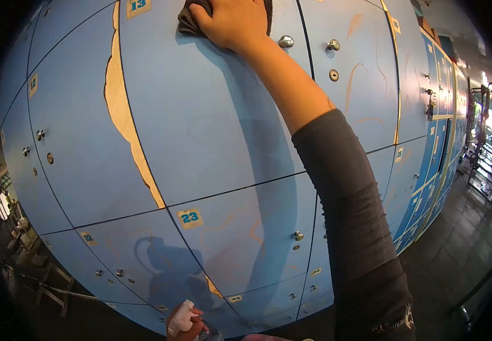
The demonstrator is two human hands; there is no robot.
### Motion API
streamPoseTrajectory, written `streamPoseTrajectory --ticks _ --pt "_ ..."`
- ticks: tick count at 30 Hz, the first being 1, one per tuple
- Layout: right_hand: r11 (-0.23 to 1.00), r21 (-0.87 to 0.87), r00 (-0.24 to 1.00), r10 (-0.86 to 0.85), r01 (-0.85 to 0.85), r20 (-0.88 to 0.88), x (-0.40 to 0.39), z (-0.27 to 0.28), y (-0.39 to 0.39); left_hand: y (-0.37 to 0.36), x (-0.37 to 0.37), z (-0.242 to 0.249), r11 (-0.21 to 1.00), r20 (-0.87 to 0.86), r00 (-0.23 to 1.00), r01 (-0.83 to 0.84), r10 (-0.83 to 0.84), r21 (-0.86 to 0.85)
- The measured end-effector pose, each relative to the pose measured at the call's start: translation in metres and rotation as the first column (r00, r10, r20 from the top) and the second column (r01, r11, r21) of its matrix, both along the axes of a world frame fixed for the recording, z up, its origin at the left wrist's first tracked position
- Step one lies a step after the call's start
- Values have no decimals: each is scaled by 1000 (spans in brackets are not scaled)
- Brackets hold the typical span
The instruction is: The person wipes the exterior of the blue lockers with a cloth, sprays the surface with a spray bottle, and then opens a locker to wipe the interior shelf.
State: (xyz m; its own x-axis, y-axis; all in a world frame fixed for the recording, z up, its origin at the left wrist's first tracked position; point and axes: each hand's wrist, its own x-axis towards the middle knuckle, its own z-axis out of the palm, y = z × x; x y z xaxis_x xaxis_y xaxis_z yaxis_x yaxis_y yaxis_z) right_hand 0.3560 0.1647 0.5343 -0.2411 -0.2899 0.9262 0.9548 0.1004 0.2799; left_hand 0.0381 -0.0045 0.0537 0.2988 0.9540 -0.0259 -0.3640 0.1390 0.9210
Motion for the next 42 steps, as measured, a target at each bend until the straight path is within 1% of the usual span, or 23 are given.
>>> streamPoseTrajectory --ticks 2,3,5,7,8,11,13,14,15,17,19,20,21,23,26,28,30,32,34,35,38,41,42 --pt "1000 25 1000 -5 6 -6 2 3 4 5 -1 -10 999 -98 994 50 -50 2" --pt "1000 -8 1000 13 -13 -11 0 -9 -1 3 3 -9 998 -96 995 33 -28 47" --pt "997 -75 999 -33 31 -19 -3 -41 -8 -2 12 -6 990 -89 996 -4 17 142" --pt "997 -1 996 72 -72 57 1 -91 -4 -2 7 0 970 -165 984 106 -70 220" --pt "994 -89 996 69 -65 49 0 -120 -12 -2 6 1 953 -204 972 163 -112 254" --pt "932 -361 999 48 -38 16 1 -221 -43 -2 12 -9 929 -111 993 68 -29 365" --pt "863 -504 1000 16 -18 -7 7 -292 -53 -4 12 -7 967 -124 992 49 -18 251" --pt "852 -524 1000 2 -6 -7 14 -332 -53 -4 13 -6 980 -129 992 38 -12 196" --pt "839 -544 1000 -11 7 -4 23 -358 -53 -1 13 -5 992 -157 988 16 3 124" --pt "827 -561 999 -36 32 5 38 -367 -56 5 12 -4 999 -216 976 -32 26 -24" --pt "836 -548 999 -35 31 4 44 -358 -53 1 8 -13 987 -180 983 -8 37 161" --pt "856 -517 998 -22 -9 -55 49 -342 -51 -1 7 -16 968 -160 986 4 37 252" --pt "875 -481 994 -7 -47 -110 53 -320 -49 -1 8 -14 968 -167 985 -1 44 250" --pt "935 -354 978 -41 -35 -205 59 -268 -45 -6 8 -5 971 -186 981 -15 60 238" --pt "972 -234 970 -50 -7 -236 72 -203 -34 -12 16 18 971 -193 980 2 45 239" --pt "985 -170 975 -37 -1 -219 82 -168 -28 -9 14 13 971 -177 984 22 21 238" --pt "991 -135 975 -51 22 -215 89 -150 -22 -7 11 5 973 -165 986 29 9 228" --pt "995 -94 979 -34 15 -199 89 -154 -22 -5 10 -4 977 -151 988 20 13 214" --pt "996 -84 984 -38 24 -171 87 -165 -24 -1 16 -3 999 -89 996 -4 8 44" --pt "989 -146 985 -43 19 -166 85 -177 -27 1 17 -3 999 -59 998 -13 10 -42" --pt "953 -302 991 -45 4 -128 81 -228 -42 -1 13 -13 967 -150 989 44 -6 253" --pt "913 -408 993 -55 7 -106 71 -309 -48 -7 22 7 974 -161 986 86 -53 207" --pt "894 -447 996 -38 -2 -80 69 -345 -47 -6 23 3 982 -160 987 61 -32 179"
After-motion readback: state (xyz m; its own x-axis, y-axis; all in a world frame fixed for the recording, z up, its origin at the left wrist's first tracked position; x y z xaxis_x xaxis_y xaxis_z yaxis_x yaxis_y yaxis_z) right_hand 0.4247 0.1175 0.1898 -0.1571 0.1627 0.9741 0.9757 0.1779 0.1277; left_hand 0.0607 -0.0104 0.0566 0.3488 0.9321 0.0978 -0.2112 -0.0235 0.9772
